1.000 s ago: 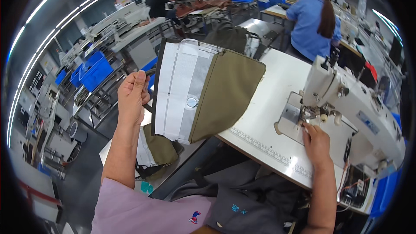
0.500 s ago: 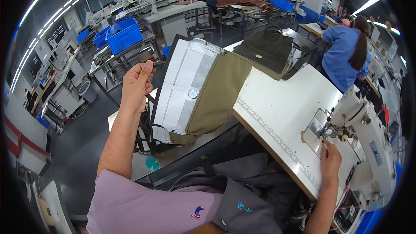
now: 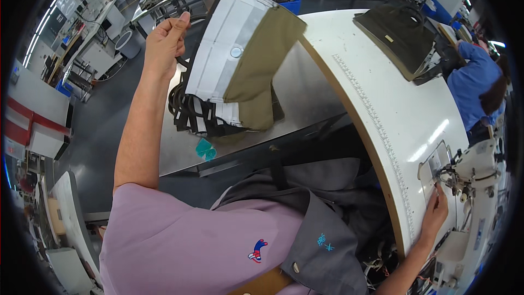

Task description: Using an industrial sewing machine to stitch the handles and edges of green fabric tote bags.

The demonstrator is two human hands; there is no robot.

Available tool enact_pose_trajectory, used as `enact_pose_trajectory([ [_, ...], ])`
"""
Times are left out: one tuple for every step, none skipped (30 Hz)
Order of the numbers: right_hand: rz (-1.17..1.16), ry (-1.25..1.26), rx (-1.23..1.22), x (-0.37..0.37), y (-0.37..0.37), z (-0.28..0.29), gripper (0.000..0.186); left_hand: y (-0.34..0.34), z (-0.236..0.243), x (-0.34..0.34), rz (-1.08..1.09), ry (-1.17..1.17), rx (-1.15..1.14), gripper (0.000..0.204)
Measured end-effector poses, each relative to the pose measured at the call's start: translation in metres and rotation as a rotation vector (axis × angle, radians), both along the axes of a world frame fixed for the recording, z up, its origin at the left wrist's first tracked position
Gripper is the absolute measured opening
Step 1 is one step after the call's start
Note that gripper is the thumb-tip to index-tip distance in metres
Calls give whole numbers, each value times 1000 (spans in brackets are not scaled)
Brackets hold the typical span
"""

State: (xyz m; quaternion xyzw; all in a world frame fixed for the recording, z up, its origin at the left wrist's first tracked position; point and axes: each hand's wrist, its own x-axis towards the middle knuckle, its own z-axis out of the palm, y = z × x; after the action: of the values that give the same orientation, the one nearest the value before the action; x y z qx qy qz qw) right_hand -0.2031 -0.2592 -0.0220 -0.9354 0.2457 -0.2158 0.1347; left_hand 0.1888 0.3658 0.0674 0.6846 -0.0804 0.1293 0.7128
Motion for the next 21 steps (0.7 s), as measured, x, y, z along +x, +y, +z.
enact_pose_trajectory([
  [4, 14, 1, 0, -1, -1, 30, 4, -6, 3, 4, 14, 1, 34],
  [-4, 7, 9, -1, -3, -3, 30, 8, -12, 6, 5, 31, 5, 33],
  [-12, -3, 17, -1, -3, -4, 31, 11, -16, 9, 5, 46, 8, 31],
  [-10, 3, 18, -1, -3, -4, 31, 12, -20, 12, 1, 73, -10, 30],
  [2, -2, -11, 0, -1, -2, 31, 11, -25, 14, 3, 79, -9, 30],
  [15, -10, -42, 0, 1, -1, 31, 11, -29, 16, 15, 103, -27, 30],
  [18, -7, -42, 1, 3, 0, 31, 12, -33, 19, 29, 126, -46, 30],
  [10, -16, -24, -1, 0, -2, 31, 6, -36, 24, 12, 139, -71, 30],
  [2, -26, -6, -3, -2, -4, 31, 0, -39, 30, 7, 143, -65, 30],
  [-4, -23, 0, -4, -3, -5, 31, -6, -41, 35, 2, 177, -102, 31],
  [-7, -16, -14, -4, -2, -4, 32, -8, -45, 38, 2, 212, -148, 31],
  [-10, -10, -26, -3, 0, -2, 32, -9, -49, 39, 8, 231, -186, 31],
  [-9, -7, -27, -3, 1, 0, 32, -10, -51, 39, 9, 234, -186, 31],
  [-23, 20, -15, -2, 4, 4, 32, -14, -49, 36, 21, 244, -158, 29],
  [-37, 47, -3, -2, 6, 6, 32, -17, -49, 35, 32, 255, -129, 28],
  [-37, 51, -2, -3, 4, 4, 32, -18, -51, 38, 32, 259, -128, 28],
  [-28, 31, -15, -4, 1, 2, 32, -17, -52, 41, 59, 202, -99, 31],
  [-20, 10, -27, -6, 0, 1, 33, -18, -53, 42, 85, 145, -70, 34],
  [-19, 16, -25, -9, -2, 1, 33, -23, -59, 38, 115, -19, 96, 40],
  [-18, 19, -20, -7, -2, 1, 33, -15, -67, 41, 50, -156, 302, 39],
  [-20, 25, -18, -7, -2, 1, 33, -10, -79, 43, -21, -289, 505, 39],
])
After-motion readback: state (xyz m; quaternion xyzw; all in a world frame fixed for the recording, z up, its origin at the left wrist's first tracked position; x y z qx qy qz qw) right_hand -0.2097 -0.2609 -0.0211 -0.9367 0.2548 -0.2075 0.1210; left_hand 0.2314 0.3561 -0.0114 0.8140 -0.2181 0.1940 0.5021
